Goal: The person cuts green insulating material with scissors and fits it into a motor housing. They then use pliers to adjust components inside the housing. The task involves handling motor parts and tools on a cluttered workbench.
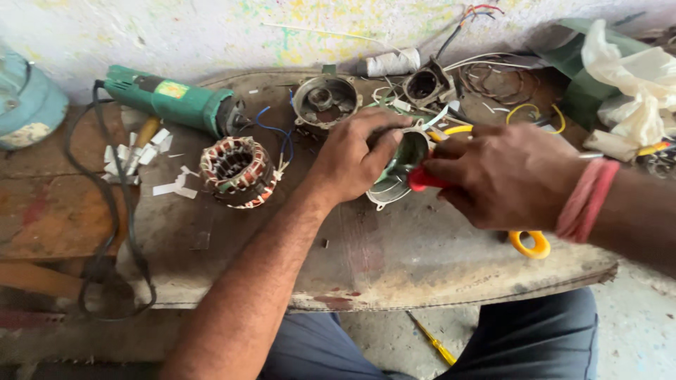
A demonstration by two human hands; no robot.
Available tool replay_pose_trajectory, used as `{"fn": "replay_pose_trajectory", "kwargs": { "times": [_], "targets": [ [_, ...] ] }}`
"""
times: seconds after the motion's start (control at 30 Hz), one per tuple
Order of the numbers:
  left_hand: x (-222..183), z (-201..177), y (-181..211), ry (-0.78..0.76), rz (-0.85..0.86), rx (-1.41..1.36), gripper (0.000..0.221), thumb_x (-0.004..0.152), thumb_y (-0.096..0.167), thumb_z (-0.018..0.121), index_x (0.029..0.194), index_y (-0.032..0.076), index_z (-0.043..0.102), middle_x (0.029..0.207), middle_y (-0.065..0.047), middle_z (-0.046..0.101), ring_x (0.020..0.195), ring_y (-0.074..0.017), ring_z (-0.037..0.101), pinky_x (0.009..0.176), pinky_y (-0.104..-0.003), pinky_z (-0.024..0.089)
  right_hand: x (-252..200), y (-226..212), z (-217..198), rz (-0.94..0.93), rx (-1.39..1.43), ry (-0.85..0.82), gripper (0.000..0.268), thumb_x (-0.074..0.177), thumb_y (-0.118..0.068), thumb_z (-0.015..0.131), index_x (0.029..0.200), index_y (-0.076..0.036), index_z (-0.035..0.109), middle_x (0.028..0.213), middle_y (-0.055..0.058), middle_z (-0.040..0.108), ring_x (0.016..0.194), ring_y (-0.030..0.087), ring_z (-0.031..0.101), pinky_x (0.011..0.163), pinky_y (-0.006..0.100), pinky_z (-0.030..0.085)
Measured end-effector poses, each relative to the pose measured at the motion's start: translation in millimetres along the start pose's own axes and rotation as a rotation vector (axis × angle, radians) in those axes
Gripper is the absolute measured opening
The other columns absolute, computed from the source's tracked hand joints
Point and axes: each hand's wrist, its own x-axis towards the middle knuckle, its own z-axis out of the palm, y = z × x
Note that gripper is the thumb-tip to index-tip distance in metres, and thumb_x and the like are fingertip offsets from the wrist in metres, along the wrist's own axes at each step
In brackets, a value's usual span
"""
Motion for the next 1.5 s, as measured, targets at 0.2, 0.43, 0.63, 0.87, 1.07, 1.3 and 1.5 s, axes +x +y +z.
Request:
{"fn": "replay_pose_trajectory", "kwargs": {
  "times": [0.2, 0.43, 0.63, 0.87, 1.07, 1.3, 1.5],
  "targets": [
    [0, -12, -6, -0.056, -0.106, -0.016, 0.029, 0.104, 0.024, 0.061, 0.124, 0.005, 0.072, 0.130, -0.017, 0.069, 0.123, -0.0316, 0.064, 0.104, -0.042, 0.049, 0, 22, 12, -0.137, 0.189, 0.143, 0.032, 0.094, -0.033, 0.057, 0.121, -0.035, 0.073, 0.095, -0.005, 0.075, 0.062, 0.015, 0.072, 0.052, 0.036, 0.056],
    [-21, -24, -17, 0.175, -0.102, 0.362, 0.029, 0.100, 0.013, 0.064, 0.126, 0.000, 0.067, 0.120, -0.022, 0.073, 0.113, -0.0377, 0.070, 0.098, -0.042, 0.055, -39, 77, 93, 0.315, 0.886, 0.543, 0.034, 0.089, -0.028, 0.072, 0.116, -0.007, 0.072, 0.074, 0.011, 0.069, 0.063, 0.020, 0.063, 0.056, 0.035, 0.050],
    [-25, -7, 8, 0.130, 0.165, 0.537, 0.041, 0.091, 0.017, 0.076, 0.127, 0.001, 0.061, 0.113, -0.020, 0.073, 0.105, -0.0373, 0.070, 0.095, -0.049, 0.053, -38, 102, 178, 0.341, 1.453, 0.827, 0.035, 0.107, -0.022, 0.061, 0.123, 0.008, 0.064, 0.094, 0.017, 0.070, 0.074, 0.020, 0.066, 0.065, 0.031, 0.052],
    [-16, 18, 29, -0.227, -0.143, 0.419, 0.079, 0.082, 0.004, 0.073, 0.154, 0.010, 0.039, 0.114, -0.018, 0.074, 0.092, -0.0387, 0.072, 0.081, -0.048, 0.059, -39, 102, 199, 0.179, 1.850, 0.986, 0.034, 0.111, -0.020, 0.057, 0.130, 0.009, 0.060, 0.116, 0.017, 0.070, 0.095, 0.020, 0.070, 0.085, 0.031, 0.058],
    [-10, 23, 29, -0.171, -0.167, 0.385, 0.083, 0.078, -0.003, 0.069, 0.154, 0.013, 0.040, 0.119, -0.023, 0.070, 0.102, -0.0407, 0.071, 0.086, -0.047, 0.059, -38, 100, 198, 0.226, 1.809, 0.978, 0.044, 0.110, -0.022, 0.059, 0.143, 0.007, 0.061, 0.110, 0.016, 0.069, 0.092, 0.018, 0.066, 0.081, 0.028, 0.053],
    [-16, 26, 23, -0.169, -0.319, 0.296, 0.070, 0.080, -0.003, 0.067, 0.146, 0.017, 0.050, 0.120, -0.016, 0.073, 0.107, -0.0321, 0.074, 0.087, -0.043, 0.060, -38, 100, 196, 0.253, 1.661, 0.930, 0.042, 0.106, -0.026, 0.062, 0.132, 0.007, 0.064, 0.106, 0.014, 0.072, 0.087, 0.016, 0.069, 0.076, 0.028, 0.055],
    [-1, 3, -2, 0.123, -0.202, 0.517, 0.041, 0.092, 0.016, 0.076, 0.129, 0.004, 0.064, 0.114, -0.016, 0.074, 0.105, -0.0342, 0.071, 0.091, -0.046, 0.057, -41, 96, 200, 0.218, 1.566, 0.935, 0.041, 0.104, -0.030, 0.065, 0.131, 0.001, 0.066, 0.101, 0.008, 0.072, 0.087, 0.012, 0.068, 0.074, 0.025, 0.054]
  ]
}}
